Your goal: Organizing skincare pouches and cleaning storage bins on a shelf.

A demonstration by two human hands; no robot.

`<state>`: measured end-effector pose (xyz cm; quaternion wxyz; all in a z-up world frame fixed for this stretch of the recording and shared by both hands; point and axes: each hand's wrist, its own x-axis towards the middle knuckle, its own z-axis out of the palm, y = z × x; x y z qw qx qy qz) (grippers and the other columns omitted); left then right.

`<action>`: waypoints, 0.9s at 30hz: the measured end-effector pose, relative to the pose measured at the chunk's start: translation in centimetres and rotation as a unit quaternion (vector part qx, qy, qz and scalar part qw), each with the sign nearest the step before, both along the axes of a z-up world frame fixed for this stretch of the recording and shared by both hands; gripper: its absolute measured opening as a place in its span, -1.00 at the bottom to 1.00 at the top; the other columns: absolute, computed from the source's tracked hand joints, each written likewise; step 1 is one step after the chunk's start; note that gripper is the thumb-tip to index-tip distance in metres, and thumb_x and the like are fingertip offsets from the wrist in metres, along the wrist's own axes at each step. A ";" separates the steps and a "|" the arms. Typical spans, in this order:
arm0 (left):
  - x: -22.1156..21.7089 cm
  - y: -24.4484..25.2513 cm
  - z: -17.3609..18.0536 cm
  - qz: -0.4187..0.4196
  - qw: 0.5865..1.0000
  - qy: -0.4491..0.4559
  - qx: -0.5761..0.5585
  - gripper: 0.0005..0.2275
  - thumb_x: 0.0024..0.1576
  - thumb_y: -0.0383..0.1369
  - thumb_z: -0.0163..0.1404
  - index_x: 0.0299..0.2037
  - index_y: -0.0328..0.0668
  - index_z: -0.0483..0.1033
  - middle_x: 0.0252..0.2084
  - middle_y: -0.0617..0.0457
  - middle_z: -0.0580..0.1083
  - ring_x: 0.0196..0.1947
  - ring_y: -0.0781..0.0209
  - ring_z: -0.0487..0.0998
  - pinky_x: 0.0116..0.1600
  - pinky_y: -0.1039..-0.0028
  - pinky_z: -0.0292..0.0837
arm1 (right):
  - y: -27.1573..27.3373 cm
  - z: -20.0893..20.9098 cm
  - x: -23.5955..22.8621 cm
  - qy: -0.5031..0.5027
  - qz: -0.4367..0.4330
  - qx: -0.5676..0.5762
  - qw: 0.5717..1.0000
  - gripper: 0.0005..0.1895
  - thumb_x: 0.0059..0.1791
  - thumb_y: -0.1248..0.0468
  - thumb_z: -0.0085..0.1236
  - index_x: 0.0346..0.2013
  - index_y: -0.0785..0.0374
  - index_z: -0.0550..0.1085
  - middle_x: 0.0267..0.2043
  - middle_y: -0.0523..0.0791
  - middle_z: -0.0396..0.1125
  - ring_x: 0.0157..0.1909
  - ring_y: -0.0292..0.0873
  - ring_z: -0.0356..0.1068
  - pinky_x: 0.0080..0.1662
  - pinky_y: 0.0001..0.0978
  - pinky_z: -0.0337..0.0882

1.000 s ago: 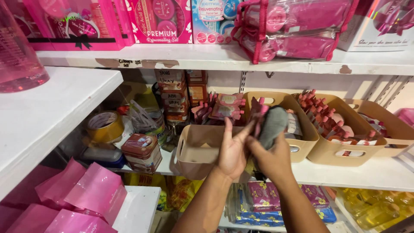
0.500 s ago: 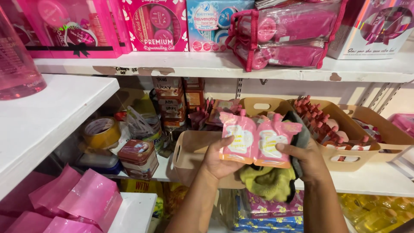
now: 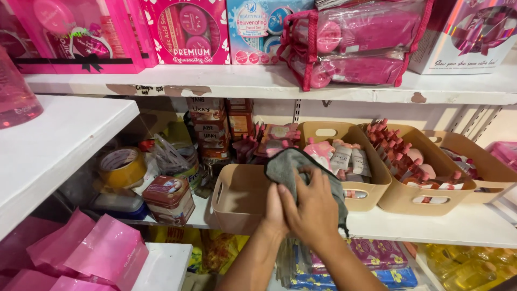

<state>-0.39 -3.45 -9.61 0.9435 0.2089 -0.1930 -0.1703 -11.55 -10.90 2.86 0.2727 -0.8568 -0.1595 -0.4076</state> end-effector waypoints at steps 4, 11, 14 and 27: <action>-4.7 1.5 7.2 0.033 0.997 -0.051 -0.052 -0.49 0.40 0.02 -0.26 0.31 -0.25 0.34 0.21 -0.05 0.46 0.23 0.07 0.44 0.37 0.20 0.28 | -2.4 -1.0 3.5 -0.025 -0.044 -0.008 0.999 -0.66 -0.03 0.05 0.17 -0.16 0.25 0.57 0.02 0.07 0.35 0.04 0.16 0.34 0.03 -0.03 0.38; -2.4 1.7 4.5 -0.004 0.999 -0.007 -0.037 -0.50 0.31 0.09 -0.23 0.19 -0.12 0.44 0.14 -0.01 0.49 0.14 0.11 0.52 0.29 0.22 0.38 | 0.4 -0.8 0.7 0.001 -0.112 -0.012 0.994 -0.63 -0.02 0.03 0.18 -0.15 0.26 0.58 -0.02 0.09 0.34 0.02 0.15 0.34 -0.08 -0.04 0.39; -1.7 2.4 3.2 -0.045 0.997 0.003 -0.061 -0.45 0.23 0.17 -0.18 0.08 -0.16 0.47 0.05 -0.06 0.53 0.05 0.04 0.55 0.17 0.16 0.44 | 0.8 -1.1 0.1 -0.012 0.006 -0.026 1.000 -0.59 -0.04 0.05 0.18 0.00 0.22 0.58 -0.06 0.08 0.35 -0.02 0.14 0.36 -0.10 -0.06 0.41; -1.3 2.0 4.2 0.039 0.999 -0.004 0.008 -0.66 0.28 -0.19 -0.07 0.19 -0.14 0.44 0.09 0.08 0.54 0.12 0.22 0.53 0.30 0.31 0.36 | -0.4 -3.4 3.1 0.009 -0.048 0.002 0.999 -0.65 -0.02 0.19 0.16 0.00 0.29 0.52 -0.15 0.16 0.34 -0.12 0.26 0.38 -0.10 0.03 0.39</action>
